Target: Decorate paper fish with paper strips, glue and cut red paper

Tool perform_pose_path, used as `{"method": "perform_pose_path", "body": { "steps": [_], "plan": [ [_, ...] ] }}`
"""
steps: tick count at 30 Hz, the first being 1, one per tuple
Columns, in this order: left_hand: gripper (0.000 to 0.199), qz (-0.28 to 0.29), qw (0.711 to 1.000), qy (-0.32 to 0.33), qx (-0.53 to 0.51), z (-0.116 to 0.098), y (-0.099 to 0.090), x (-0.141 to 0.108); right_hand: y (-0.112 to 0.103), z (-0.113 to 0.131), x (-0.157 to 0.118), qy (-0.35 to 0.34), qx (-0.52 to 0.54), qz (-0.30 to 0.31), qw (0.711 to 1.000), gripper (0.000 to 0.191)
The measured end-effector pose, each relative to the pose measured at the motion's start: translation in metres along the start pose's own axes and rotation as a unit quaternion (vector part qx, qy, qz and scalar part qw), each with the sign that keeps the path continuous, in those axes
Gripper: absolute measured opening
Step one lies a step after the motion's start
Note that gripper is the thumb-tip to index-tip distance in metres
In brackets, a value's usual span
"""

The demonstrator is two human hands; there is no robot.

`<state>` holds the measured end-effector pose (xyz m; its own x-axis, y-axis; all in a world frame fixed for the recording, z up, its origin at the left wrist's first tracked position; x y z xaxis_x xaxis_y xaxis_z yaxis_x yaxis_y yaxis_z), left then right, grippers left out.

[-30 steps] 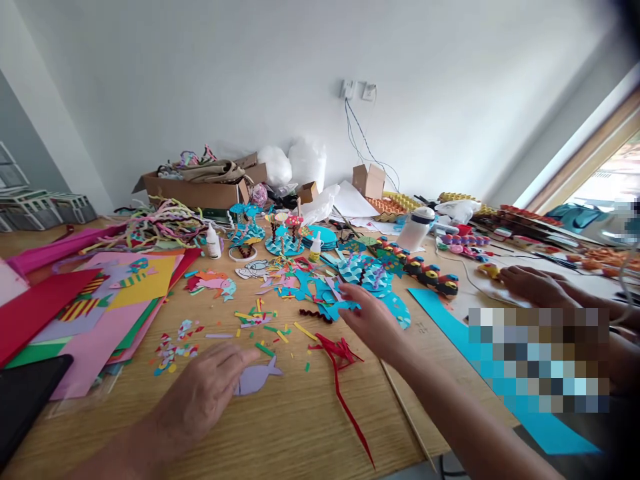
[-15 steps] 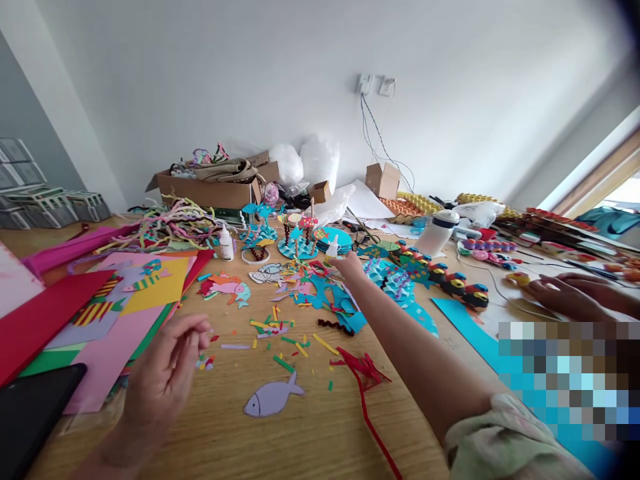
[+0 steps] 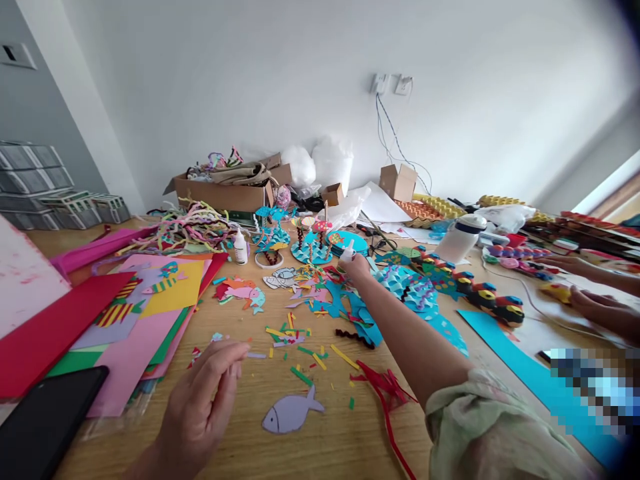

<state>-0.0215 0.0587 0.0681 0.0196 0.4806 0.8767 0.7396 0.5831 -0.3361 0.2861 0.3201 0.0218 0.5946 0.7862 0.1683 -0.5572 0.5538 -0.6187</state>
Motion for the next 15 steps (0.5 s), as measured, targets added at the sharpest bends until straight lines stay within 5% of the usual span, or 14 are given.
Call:
{"method": "perform_pose_path", "body": {
  "steps": [9,13,15],
  "plan": [
    [0.022,0.004,0.991,-0.112,-0.073,0.012,0.002,-0.004,-0.054,0.056,-0.034,-0.112,0.074,-0.113,0.984,0.033],
    [0.02,0.0,0.989,-0.128,-0.067,0.017,0.003,-0.004,-0.089,0.079,-0.085,-0.178,0.135,-0.071,0.972,0.028],
    [0.019,-0.002,0.988,-0.138,-0.066,0.018,0.002,-0.001,-0.106,0.083,-0.122,-0.2,0.214,0.03,0.956,0.026]
  ]
}}
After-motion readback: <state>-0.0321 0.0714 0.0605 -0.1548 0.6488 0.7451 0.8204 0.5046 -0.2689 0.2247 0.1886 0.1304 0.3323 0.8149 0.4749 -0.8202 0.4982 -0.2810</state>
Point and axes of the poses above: each hand's wrist, its own x-axis towards the middle knuckle, its own y-axis out of the palm, z = x × y, the point moved 5 cm from there along x, towards the middle knuckle, and after that the axes turned 12 degrees about -z, right-handed, at the moved point
